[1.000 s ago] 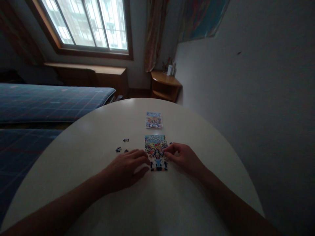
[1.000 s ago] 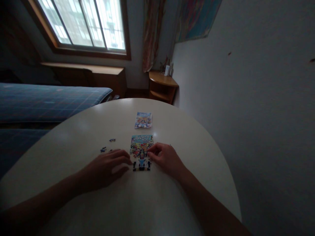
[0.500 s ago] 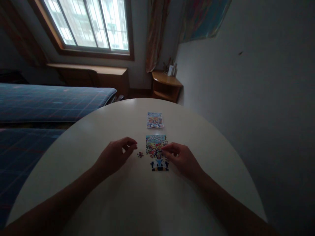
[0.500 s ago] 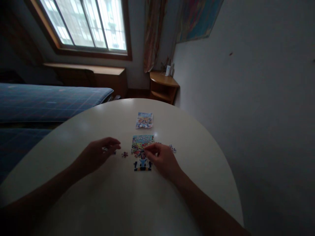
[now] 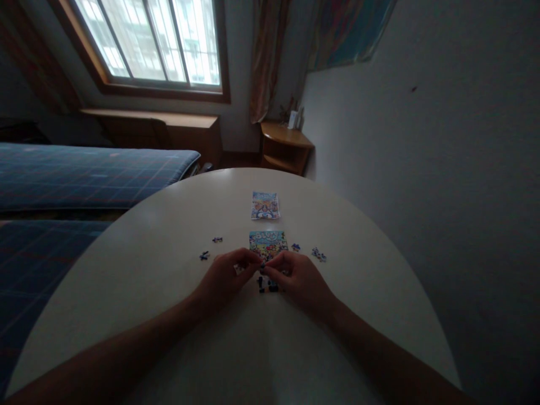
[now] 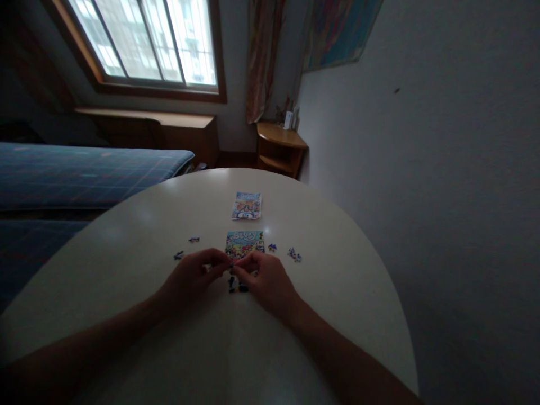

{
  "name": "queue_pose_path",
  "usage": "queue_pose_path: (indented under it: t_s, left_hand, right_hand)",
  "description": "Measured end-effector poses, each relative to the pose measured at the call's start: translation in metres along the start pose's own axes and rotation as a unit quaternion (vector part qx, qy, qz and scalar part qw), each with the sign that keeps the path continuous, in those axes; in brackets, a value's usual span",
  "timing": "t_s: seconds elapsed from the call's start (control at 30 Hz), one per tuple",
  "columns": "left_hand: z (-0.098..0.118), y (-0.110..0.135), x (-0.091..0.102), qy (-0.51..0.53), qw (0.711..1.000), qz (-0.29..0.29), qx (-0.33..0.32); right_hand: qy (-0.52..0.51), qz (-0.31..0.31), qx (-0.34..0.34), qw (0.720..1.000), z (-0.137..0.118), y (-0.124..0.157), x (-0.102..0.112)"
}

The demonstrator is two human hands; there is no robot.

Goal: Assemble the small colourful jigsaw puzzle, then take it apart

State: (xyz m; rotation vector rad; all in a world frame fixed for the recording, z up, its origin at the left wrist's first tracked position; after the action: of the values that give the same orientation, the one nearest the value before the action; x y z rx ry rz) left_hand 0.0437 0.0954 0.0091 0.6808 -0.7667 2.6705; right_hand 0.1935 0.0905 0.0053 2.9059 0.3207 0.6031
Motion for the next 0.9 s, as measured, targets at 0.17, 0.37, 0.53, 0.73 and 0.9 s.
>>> queue_pose_path:
  t_s: [0.17,0.37,0.53,0.73,0.9]
  left_hand:
    - [-0.001,-0.001,-0.002,-0.095,0.995,-0.029,-0.011]
    - [-0.005,0.003,-0.013,-0.166,0.983,-0.076,-0.024]
    - [-0.006,0.001,-0.015,-0.187,0.977,-0.096,-0.035]
    - [-0.003,0.002,-0.018,-0.187,0.974,-0.107,-0.077]
    - [0.001,0.003,-0.018,-0.189,0.971,-0.105,-0.101]
  right_hand:
    - [0.165,0.048,0.112,0.979,-0.021,0.008,0.011]
    - [0.250,0.052,0.154,0.954,-0.023,0.010,0.018]
    - [0.269,0.047,0.163,0.948,-0.021,0.009,0.014]
    - [0.296,0.032,0.177,0.938,-0.019,0.010,0.007]
    - [0.301,0.024,0.176,0.937,-0.019,0.010,0.005]
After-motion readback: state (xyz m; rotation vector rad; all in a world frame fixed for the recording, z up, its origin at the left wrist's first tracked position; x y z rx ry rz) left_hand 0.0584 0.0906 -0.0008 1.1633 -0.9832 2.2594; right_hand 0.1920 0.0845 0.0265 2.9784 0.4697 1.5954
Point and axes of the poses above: each hand's wrist, its own y-axis away from the middle knuckle, its own x-axis out of the back of the hand, z = x × y, the point moved 8 cm from there along -y, towards the middle knuckle, and after that the axes turned 14 degrees about -x, right-handed, at the moved point
